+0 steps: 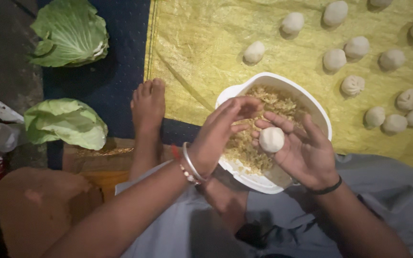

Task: The person prepares dumplings by hand, filling dough circles with a mixture from a bowl using a spoon and then folding the edges to seal them.

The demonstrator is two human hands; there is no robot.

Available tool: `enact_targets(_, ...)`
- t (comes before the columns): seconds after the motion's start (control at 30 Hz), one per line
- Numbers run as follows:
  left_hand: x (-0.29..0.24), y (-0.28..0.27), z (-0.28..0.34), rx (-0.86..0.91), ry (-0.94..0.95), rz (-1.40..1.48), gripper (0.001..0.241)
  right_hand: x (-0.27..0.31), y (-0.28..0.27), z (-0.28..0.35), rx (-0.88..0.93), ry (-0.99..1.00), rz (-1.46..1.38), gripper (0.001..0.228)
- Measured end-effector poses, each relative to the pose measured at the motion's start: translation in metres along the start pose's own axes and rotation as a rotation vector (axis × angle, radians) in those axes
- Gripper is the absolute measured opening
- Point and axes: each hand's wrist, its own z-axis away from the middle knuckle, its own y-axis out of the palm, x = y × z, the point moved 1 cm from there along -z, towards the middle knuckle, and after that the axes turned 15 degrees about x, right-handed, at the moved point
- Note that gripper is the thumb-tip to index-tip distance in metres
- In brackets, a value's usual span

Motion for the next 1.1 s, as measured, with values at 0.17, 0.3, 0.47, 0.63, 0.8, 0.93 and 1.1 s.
enact_targets(0.17,0.006,-0.018,0.008,-0.05,0.006,0.066,0.045,0.008,0.012,0.001,-0.008,0.004,-0.032,0.081)
enact_targets(0.3,0.005,-0.027,0.014,-0.094,-0.033,0.118,0.042,0.05,0.015,0.021,0.153,-0.067,0.113,0.08)
enact_targets(0.47,0.009,-0.031,0.018,-0.12,-0.092,0.053,0.04,0.124,-0.018,0.061,0.101,-0.39,0.158,0.077)
enact_targets(0.63,0.011,-0.041,0.021,-0.148,-0.077,0.066,0.033,0.187,-0.088,0.092,-0.154,-0.703,-0.023,0.072)
enact_targets(0.8,0.014,-0.045,0.022,-0.192,-0.128,0.007,0.029,0.221,-0.151,0.122,-0.303,-0.818,-0.188,0.068)
enact_targets(0.93,0.015,-0.041,0.019,-0.187,-0.158,-0.027,0.03,0.224,-0.181,0.123,-0.356,-0.838,-0.262,0.065)
enact_targets(1.1,0.017,-0.045,0.017,-0.18,-0.177,-0.028,0.03,0.224,-0.193,0.111,-0.386,-0.775,-0.142,0.068)
